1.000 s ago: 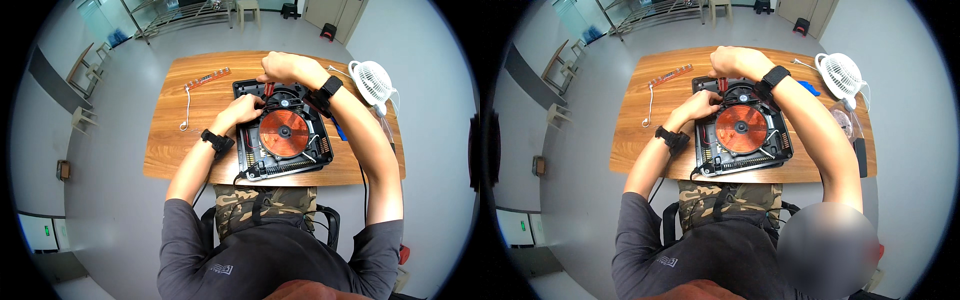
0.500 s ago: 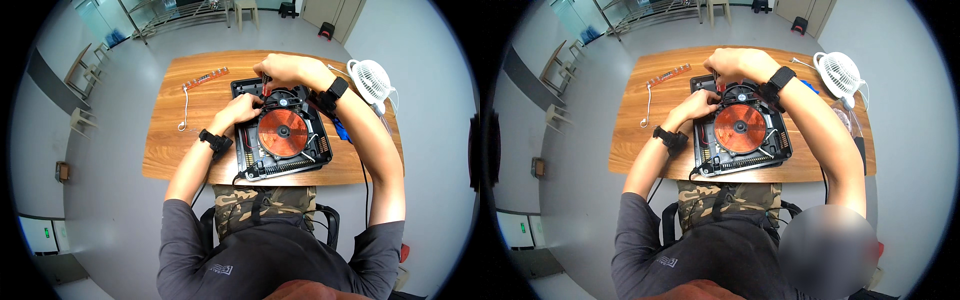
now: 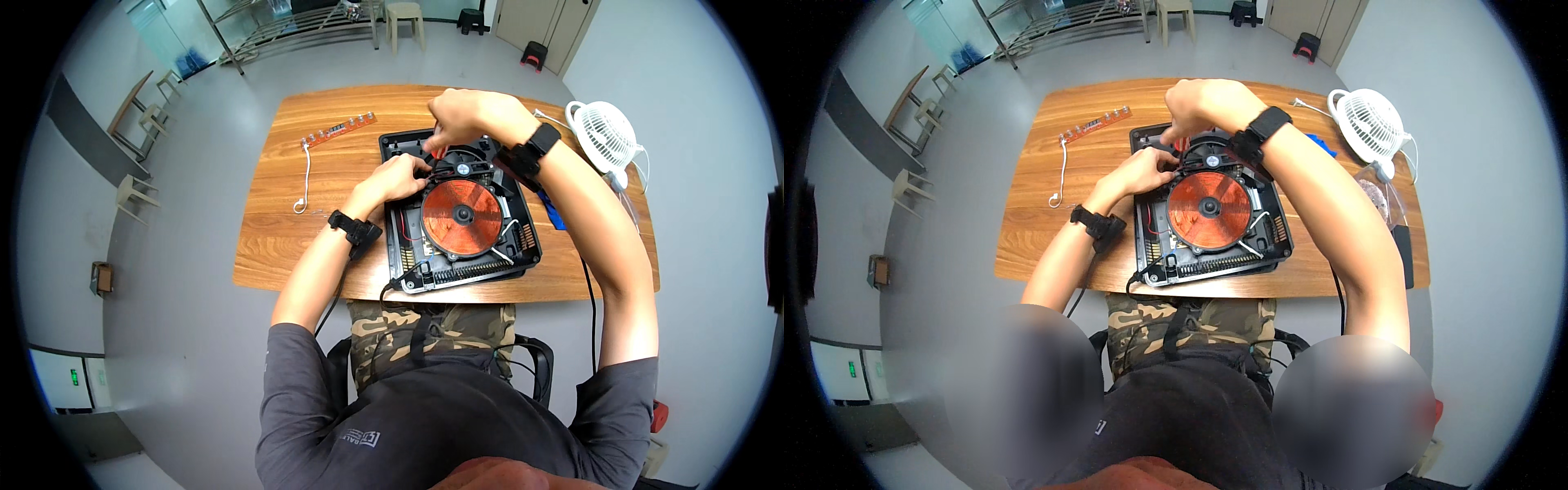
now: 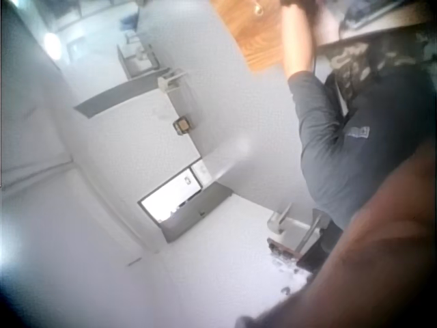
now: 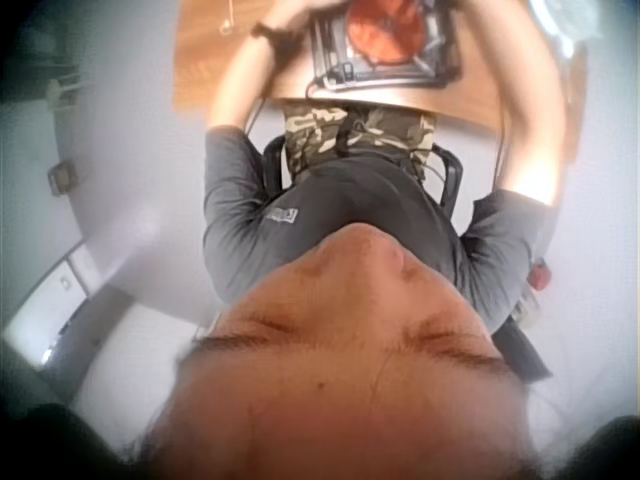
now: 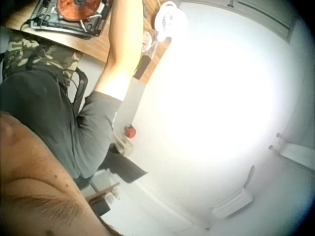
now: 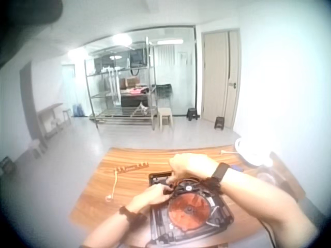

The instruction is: The person uses a screwdriver to remove and tighten screws on the internal components of a disassembled electronic device. They handle a circuit board and a fan assembly, then flip the device over to secure the back cover with additional screws.

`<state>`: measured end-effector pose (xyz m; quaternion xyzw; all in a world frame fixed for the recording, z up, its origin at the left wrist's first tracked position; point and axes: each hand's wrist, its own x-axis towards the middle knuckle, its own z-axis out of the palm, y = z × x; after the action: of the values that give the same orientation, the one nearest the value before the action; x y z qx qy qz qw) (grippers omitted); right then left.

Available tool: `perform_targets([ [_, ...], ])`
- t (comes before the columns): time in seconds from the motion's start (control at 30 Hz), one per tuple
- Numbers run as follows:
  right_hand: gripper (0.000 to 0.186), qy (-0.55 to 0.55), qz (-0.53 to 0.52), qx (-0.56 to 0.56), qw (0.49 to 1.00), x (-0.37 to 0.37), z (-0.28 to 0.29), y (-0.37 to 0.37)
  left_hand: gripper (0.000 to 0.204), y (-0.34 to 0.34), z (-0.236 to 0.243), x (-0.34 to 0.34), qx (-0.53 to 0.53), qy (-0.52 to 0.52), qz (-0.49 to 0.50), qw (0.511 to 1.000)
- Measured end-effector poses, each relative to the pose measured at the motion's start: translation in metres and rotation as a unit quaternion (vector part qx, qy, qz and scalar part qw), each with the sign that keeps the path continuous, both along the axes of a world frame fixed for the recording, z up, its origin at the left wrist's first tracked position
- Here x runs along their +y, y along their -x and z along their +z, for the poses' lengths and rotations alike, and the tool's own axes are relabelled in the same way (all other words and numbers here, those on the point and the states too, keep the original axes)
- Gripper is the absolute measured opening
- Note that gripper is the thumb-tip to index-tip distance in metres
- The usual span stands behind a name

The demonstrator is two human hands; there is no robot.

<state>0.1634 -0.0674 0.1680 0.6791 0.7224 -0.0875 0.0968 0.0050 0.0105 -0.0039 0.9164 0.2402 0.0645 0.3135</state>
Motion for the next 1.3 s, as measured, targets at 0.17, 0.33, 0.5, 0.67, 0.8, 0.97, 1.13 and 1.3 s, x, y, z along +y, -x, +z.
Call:
perform_targets([
  [0.17, 0.044, -0.025, 0.085, 0.027, 0.996, 0.006, -0.019, -0.019, 0.044, 0.001, 0.006, -0.004, 0.018, 0.015, 0.007, 1.0],
  [0.33, 0.043, 0.024, -0.009, -0.001, 1.0, 0.0, 0.001, 0.005, 0.044, 0.001, 0.002, -0.005, 0.005, 0.001, 0.009, 1.0],
  [0.5, 0.046, 0.045, -0.09, 0.019, 0.995, -0.004, 0.011, 0.016, 0.044, 0.002, 0.006, -0.009, 0.012, -0.003, 0.016, 1.0],
  [0.67, 0.042, 0.054, -0.096, 0.028, 0.994, -0.006, 0.007, 0.008, 0.044, 0.0, -0.001, -0.003, 0.014, 0.002, 0.008, 1.0],
  [0.8, 0.047, -0.004, -0.048, 0.001, 0.999, -0.016, 0.001, -0.005, 0.044, -0.003, 0.001, -0.005, 0.009, -0.01, 0.003, 1.0],
  [0.97, 0.05, -0.176, -0.021, 0.002, 0.984, -0.035, 0.03, -0.002, 0.044, 0.002, -0.003, 0.0, 0.01, -0.008, 0.003, 1.0],
  [1.13, 0.047, -0.264, -0.091, -0.019, 0.96, -0.079, 0.007, -0.056, 0.043, 0.007, -0.003, -0.006, 0.001, -0.026, 0.006, 1.0],
  [1.3, 0.047, -0.306, -0.205, -0.001, 0.93, -0.138, -0.067, -0.135, 0.039, -0.004, -0.007, -0.005, -0.011, -0.063, -0.024, 0.998],
])
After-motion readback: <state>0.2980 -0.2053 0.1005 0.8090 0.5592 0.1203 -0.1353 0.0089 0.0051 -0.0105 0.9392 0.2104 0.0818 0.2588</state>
